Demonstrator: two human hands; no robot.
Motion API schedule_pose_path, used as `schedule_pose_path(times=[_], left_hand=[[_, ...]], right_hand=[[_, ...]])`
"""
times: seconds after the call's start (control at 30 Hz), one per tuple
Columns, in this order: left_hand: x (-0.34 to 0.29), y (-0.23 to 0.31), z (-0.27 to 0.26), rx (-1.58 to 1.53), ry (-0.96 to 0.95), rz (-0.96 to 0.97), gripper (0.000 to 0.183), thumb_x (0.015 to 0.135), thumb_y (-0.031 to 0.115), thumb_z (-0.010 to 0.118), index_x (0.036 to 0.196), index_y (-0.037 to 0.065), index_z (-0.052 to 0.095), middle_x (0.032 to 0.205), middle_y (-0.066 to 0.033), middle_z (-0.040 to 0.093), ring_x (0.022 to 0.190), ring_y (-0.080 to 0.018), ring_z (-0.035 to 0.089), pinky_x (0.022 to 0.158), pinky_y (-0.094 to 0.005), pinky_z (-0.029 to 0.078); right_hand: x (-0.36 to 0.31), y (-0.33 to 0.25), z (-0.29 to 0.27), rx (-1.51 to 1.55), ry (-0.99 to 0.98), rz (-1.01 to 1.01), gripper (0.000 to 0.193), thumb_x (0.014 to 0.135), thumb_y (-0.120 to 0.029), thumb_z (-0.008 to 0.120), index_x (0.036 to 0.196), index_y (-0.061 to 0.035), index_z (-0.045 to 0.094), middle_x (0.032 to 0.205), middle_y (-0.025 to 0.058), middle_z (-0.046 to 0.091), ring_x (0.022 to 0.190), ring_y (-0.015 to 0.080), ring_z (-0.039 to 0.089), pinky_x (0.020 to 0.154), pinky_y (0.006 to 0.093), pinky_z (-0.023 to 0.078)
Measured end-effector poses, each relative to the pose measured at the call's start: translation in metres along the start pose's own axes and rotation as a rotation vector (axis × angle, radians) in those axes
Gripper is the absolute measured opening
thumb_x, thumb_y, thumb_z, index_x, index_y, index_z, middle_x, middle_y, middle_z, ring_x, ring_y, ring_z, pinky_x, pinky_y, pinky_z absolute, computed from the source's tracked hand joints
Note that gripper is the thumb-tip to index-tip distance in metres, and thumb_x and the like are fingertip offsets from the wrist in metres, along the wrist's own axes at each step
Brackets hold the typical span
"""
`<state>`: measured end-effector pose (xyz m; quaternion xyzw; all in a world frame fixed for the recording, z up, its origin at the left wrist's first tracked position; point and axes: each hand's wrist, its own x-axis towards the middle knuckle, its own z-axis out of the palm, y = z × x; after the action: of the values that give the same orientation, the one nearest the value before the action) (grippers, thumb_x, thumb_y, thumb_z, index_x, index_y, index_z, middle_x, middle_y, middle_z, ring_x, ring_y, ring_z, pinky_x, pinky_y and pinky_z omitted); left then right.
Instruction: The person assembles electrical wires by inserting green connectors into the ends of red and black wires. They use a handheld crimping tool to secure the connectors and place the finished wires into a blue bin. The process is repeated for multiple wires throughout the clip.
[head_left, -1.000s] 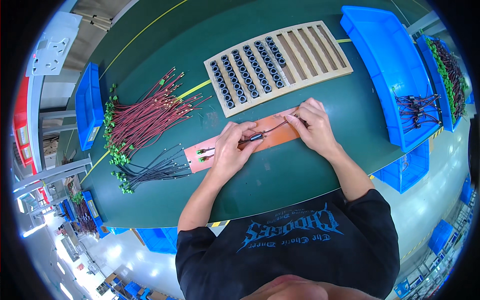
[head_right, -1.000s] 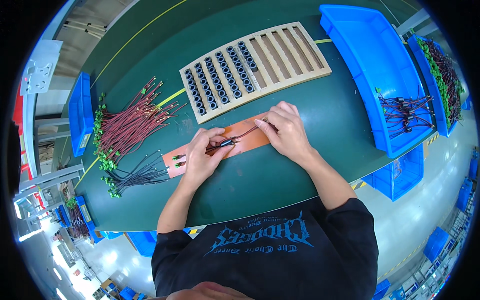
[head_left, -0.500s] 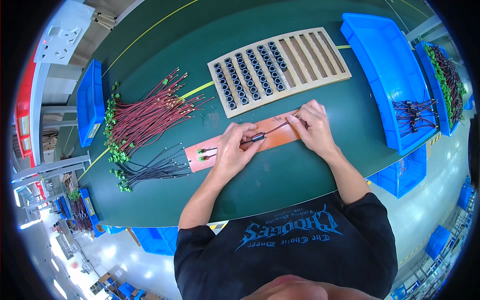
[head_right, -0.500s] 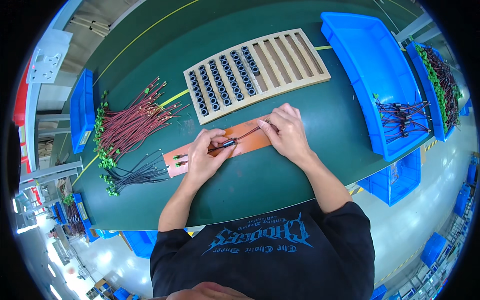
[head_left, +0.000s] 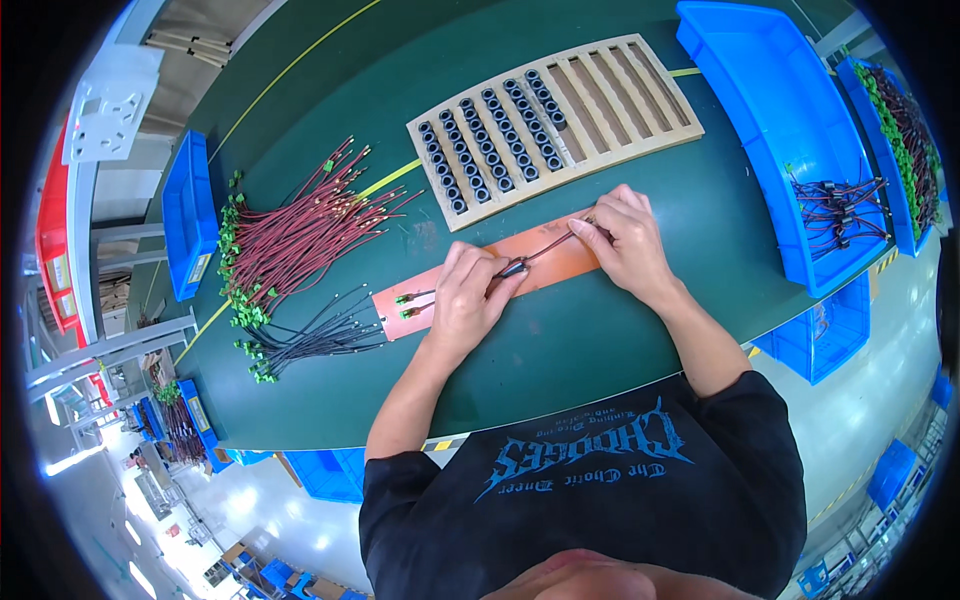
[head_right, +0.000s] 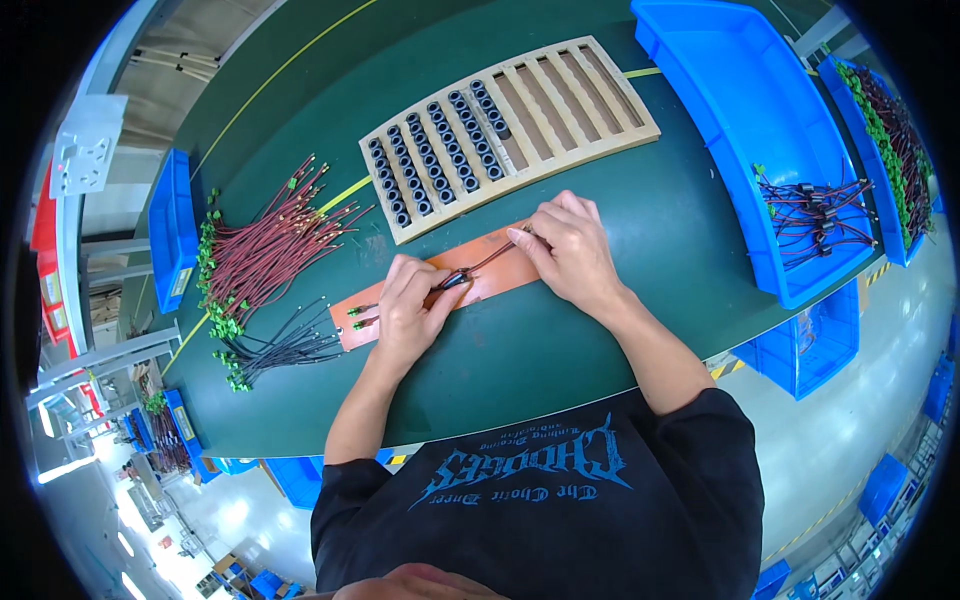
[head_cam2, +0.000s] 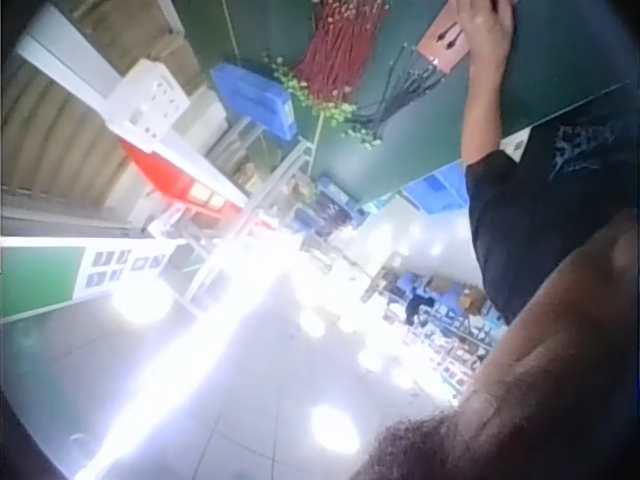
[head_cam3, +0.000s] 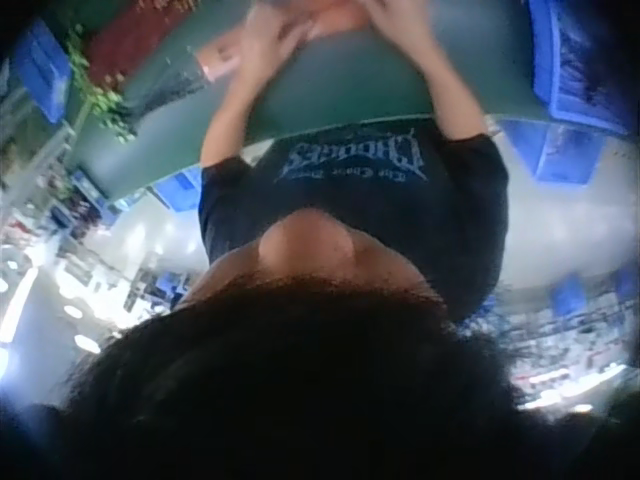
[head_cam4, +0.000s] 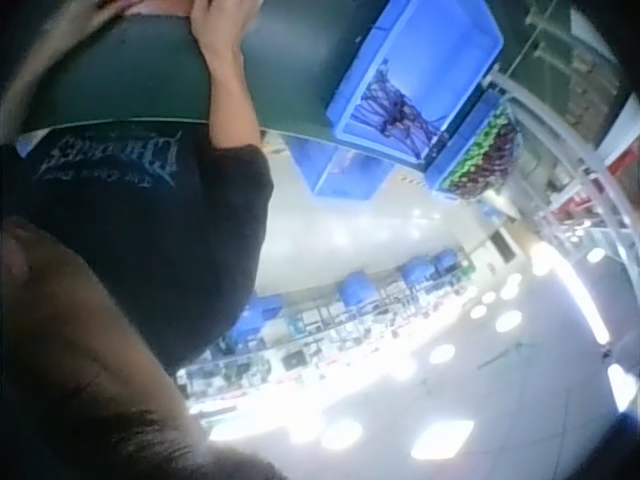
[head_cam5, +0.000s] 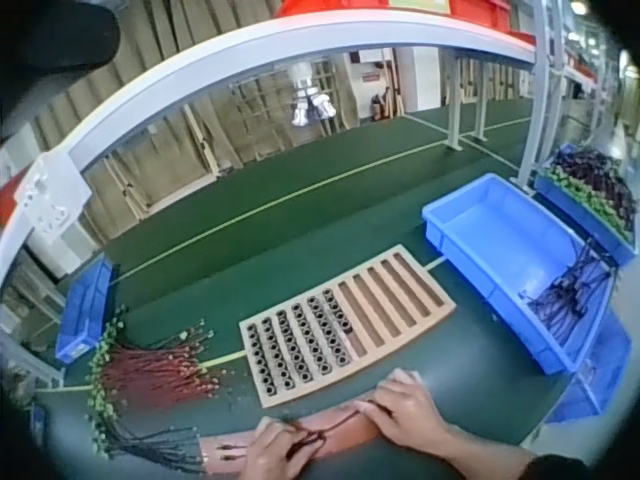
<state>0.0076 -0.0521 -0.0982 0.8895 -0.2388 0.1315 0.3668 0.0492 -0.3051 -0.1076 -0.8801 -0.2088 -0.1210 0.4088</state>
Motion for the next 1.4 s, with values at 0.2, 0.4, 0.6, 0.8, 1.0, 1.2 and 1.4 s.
schedule_pose_path(times=[0.2, 0.4, 0.6, 0.8, 1.0, 1.2, 1.4], left_hand=[[0.026, -0.003, -0.019, -0.155, -0.239, -0.089, 0.026, 0.083, 0.013, 0.083, 0.103, 0.0, 0.071, 0.09, -0.0101, 0.067, 0.079, -0.0249, 0.058, 0.069, -0.0353, 0.049], [0.11, 0.009, -0.008, -0.279, -0.737, -0.281, 0.025, 0.092, 0.018, 0.074, 0.108, -0.001, 0.075, 0.084, -0.0097, 0.073, 0.07, -0.0141, 0.064, 0.067, -0.0337, 0.051], [0.129, -0.004, 0.015, -0.425, -1.03, -0.477, 0.015, 0.093, 0.01, 0.074, 0.085, -0.003, 0.076, 0.065, -0.0057, 0.07, 0.054, -0.0083, 0.058, 0.051, -0.0283, 0.047], [0.116, 0.002, 0.02, -0.361, -0.826, -0.306, 0.018, 0.093, 0.008, 0.071, 0.078, -0.002, 0.074, 0.06, -0.0032, 0.066, 0.053, -0.0078, 0.056, 0.05, -0.0295, 0.046], [0.12, 0.01, 0.011, -0.355, -0.791, -0.38, 0.014, 0.093, 0.013, 0.072, 0.091, -0.001, 0.074, 0.072, -0.0087, 0.067, 0.063, -0.0147, 0.061, 0.058, -0.0327, 0.049], [0.048, 0.02, -0.038, -0.059, -0.318, -0.153, 0.024, 0.087, 0.012, 0.079, 0.107, 0.0, 0.074, 0.093, -0.0151, 0.07, 0.084, -0.0273, 0.066, 0.074, -0.0372, 0.054], [0.0, 0.013, -0.016, 0.135, -0.049, 0.058, 0.032, 0.079, 0.005, 0.082, 0.109, -0.001, 0.074, 0.094, -0.0116, 0.071, 0.084, -0.0285, 0.066, 0.074, -0.0381, 0.055]], right_hand=[[-0.001, 0.004, 0.0, -0.003, 0.017, 0.004, 0.015, 0.091, -0.017, 0.075, 0.083, -0.0043, 0.072, 0.077, 0.0059, 0.062, 0.083, 0.0256, 0.057, 0.08, 0.0396, 0.043], [0.0, 0.003, 0.0, 0.021, 0.027, -0.019, 0.011, 0.09, -0.015, 0.075, 0.088, -0.0048, 0.075, 0.077, 0.0053, 0.063, 0.084, 0.0254, 0.058, 0.082, 0.0404, 0.043], [-0.002, 0.003, -0.002, 0.047, 0.0, 0.0, 0.009, 0.089, -0.014, 0.075, 0.089, -0.0057, 0.075, 0.078, 0.0044, 0.063, 0.084, 0.0252, 0.057, 0.083, 0.0408, 0.041], [-0.003, 0.005, -0.001, 0.119, -0.008, 0.007, 0.012, 0.091, -0.015, 0.074, 0.085, -0.0057, 0.072, 0.075, 0.0044, 0.061, 0.082, 0.0253, 0.055, 0.081, 0.0406, 0.04], [0.001, 0.009, -0.005, 0.123, -0.017, 0.048, 0.017, 0.093, -0.018, 0.074, 0.083, -0.0048, 0.071, 0.07, 0.0049, 0.057, 0.075, 0.0247, 0.053, 0.078, 0.0395, 0.041], [-0.001, 0.011, 0.002, 0.112, 0.045, 0.059, 0.025, 0.094, -0.022, 0.073, 0.078, -0.0042, 0.067, 0.068, 0.0048, 0.055, 0.072, 0.0238, 0.051, 0.076, 0.0394, 0.041], [-0.001, 0.008, 0.003, 0.087, 0.04, 0.08, 0.026, 0.094, -0.022, 0.073, 0.076, -0.0041, 0.067, 0.067, 0.0044, 0.054, 0.071, 0.0232, 0.05, 0.077, 0.0391, 0.041]])
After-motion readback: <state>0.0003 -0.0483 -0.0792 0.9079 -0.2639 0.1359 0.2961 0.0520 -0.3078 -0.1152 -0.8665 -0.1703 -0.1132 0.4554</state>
